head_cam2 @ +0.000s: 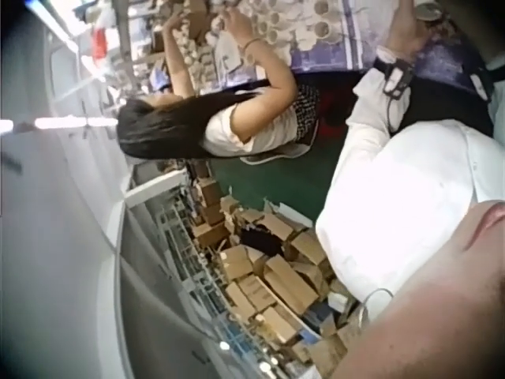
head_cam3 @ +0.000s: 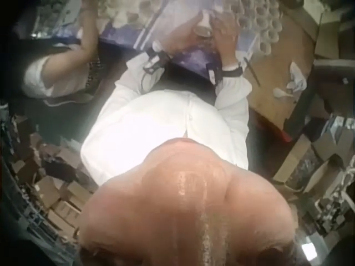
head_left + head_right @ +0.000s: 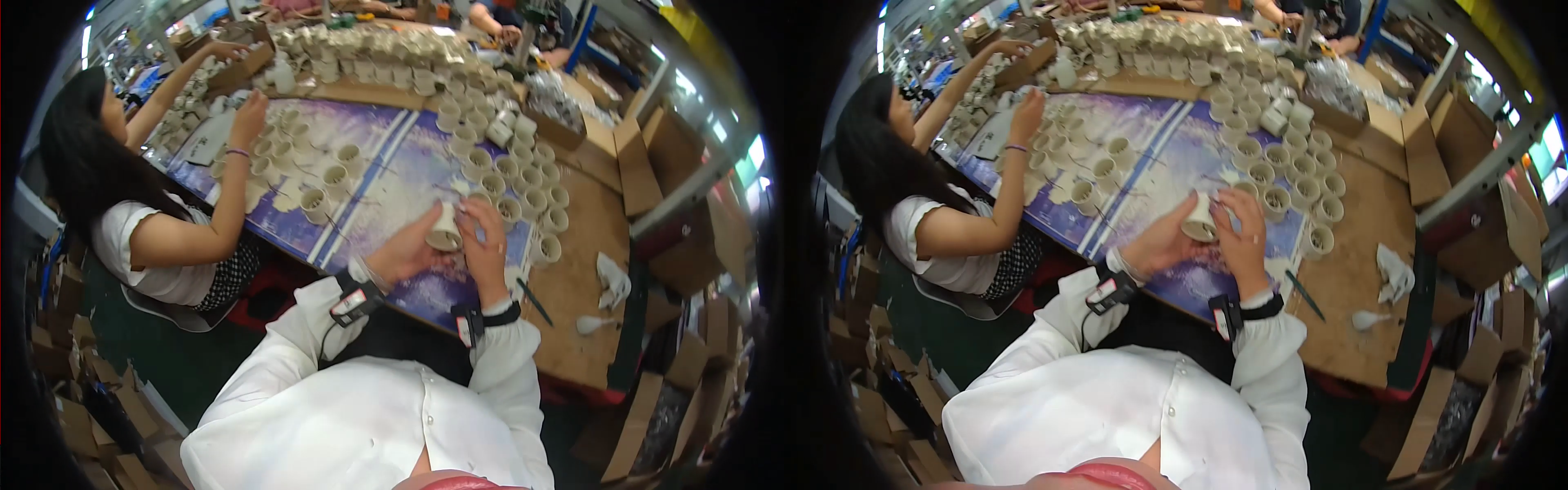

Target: The person inserts a motor into a plastic housing, uses tweezers to position wires, and applies glue from a squeeze bottle to the components. They then set the assembly down and repeat the process with another housing.

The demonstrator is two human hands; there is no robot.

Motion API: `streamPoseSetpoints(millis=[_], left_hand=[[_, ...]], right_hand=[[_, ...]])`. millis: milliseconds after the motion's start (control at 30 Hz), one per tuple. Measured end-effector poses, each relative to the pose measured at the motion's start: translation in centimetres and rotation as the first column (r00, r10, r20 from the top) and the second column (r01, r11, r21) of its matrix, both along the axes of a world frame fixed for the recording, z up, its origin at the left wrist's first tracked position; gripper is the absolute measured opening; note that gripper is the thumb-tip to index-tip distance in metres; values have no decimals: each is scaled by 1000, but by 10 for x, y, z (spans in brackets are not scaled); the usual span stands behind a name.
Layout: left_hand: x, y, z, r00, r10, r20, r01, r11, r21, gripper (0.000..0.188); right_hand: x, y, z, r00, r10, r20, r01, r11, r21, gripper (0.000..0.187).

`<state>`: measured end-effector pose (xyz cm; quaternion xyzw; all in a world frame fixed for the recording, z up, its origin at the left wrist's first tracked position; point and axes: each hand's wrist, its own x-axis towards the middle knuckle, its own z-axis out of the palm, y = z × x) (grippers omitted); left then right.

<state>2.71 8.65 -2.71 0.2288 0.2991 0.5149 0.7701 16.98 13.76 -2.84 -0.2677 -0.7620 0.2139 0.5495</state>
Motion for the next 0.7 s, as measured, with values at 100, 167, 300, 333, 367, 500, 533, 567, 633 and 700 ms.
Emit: streamPoseSetpoints(millis=[100, 167, 300, 333, 367, 500, 533, 567, 633, 700], left_hand=[[-7, -2, -12, 999, -45, 1, 45, 997, 60, 45], [-5, -4, -5, 994, -104, -25, 106, 992, 70, 47], [0, -2, 1, 981, 15, -193, 11, 991, 132, 40], [2, -2, 4, 978, 30, -209, 1, 989, 149, 41], [2, -5, 6, 974, 38, -225, -4, 988, 153, 43], [-5, -5, 7, 978, 24, -205, 9, 987, 159, 49], [-5, -6, 9, 980, 36, -197, -1, 984, 178, 51], [-4, -6, 10, 981, 51, -188, -13, 980, 201, 53], [-1, -9, 10, 957, 48, -287, 19, 974, 226, 56], [1, -11, 11, 883, 66, -464, 79, 955, 287, 64]], right_hand=[[-2, -7, 2, 995, 41, -87, -46, 997, -55, 17], [0, -12, 2, 996, 3, -88, -20, 982, -187, 16], [0, 0, -16, 994, -62, -87, 29, 941, -337, 19], [0, 3, -18, 991, -66, -112, 25, 944, -328, 20], [-2, 1, -16, 988, -76, -137, 26, 943, -331, 21], [-12, 13, -15, 941, 75, -331, -205, 902, -381, 15], [-11, 10, -15, 940, 62, -335, -199, 898, -392, 15], [-11, 7, -13, 946, 44, -320, -176, 901, -396, 14], [-9, 3, -11, 957, 16, -288, -133, 910, -393, 12], [-7, 0, -13, 952, 27, -304, -153, 905, -397, 12]])
